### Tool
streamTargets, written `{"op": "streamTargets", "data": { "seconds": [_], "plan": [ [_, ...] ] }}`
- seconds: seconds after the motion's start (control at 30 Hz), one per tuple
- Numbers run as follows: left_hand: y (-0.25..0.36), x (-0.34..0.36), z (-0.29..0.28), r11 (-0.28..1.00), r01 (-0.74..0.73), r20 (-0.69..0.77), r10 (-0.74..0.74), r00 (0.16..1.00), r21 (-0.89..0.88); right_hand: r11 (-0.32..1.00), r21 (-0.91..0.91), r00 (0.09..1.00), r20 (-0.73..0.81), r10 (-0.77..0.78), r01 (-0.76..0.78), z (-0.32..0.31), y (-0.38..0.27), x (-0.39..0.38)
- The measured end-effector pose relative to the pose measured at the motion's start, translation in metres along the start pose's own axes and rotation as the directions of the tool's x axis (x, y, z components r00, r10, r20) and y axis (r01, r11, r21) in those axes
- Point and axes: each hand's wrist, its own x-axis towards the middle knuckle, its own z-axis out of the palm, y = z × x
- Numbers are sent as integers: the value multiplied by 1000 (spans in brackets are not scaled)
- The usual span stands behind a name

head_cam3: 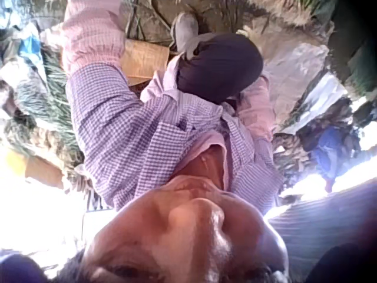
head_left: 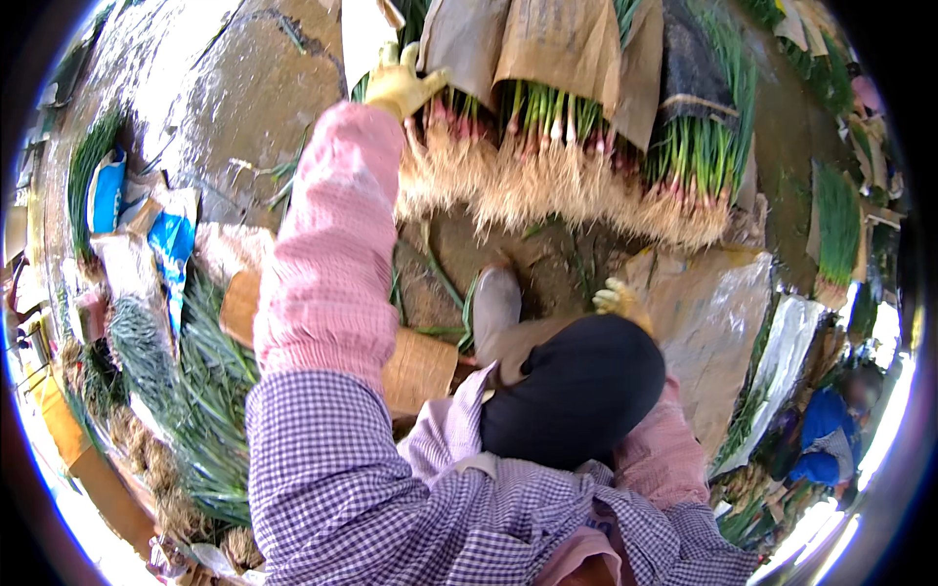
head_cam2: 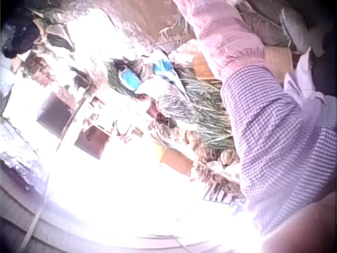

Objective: The person sits on the floor and gathers green onions into bundles, aligning the roots and stems. They wrap the bundles with paper and place them into a cardboard box. The person repeats this process with multiple bunches of green onions.

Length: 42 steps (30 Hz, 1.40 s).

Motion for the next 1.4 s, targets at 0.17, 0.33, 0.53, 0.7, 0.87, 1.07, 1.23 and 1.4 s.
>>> {"op": "streamTargets", "data": {
  "seconds": [0.17, 0.33, 0.53, 0.7, 0.87, 1.07, 1.23, 1.4],
  "plan": [
    [-38, -57, -49, 986, -32, 233, 70, 970, -166, 985, 174, 1000, -17, 13, -9, -43, 46, 1],
    [-131, -194, -33, 922, 252, 288, -166, 943, -294, 981, 191, 998, -66, -10, 22, -55, 57, -21],
    [-195, -456, 73, 740, 607, 844, -497, 204, 289, 988, 151, 997, -72, -29, 40, -79, 60, -54],
    [-216, -519, 186, 597, 754, 580, -522, 625, -274, 980, 168, 989, -120, -82, 101, -119, 70, -84],
    [-160, -446, 130, -134, 629, 563, -611, 556, -766, 949, 205, 966, -155, -209, 238, -158, 61, -121],
    [-67, -331, -30, -20, 98, 99, -381, 919, -995, 799, 152, 813, -104, -573, 582, -182, 26, -190],
    [31, -286, -145, -78, -125, -113, -143, 983, -989, 603, 131, 616, -214, -758, 787, -130, -27, -294],
    [174, -280, -224, -38, -226, -229, 233, 945, -973, 337, -58, 337, -1, -941, 940, -82, -55, -380]
  ]
}}
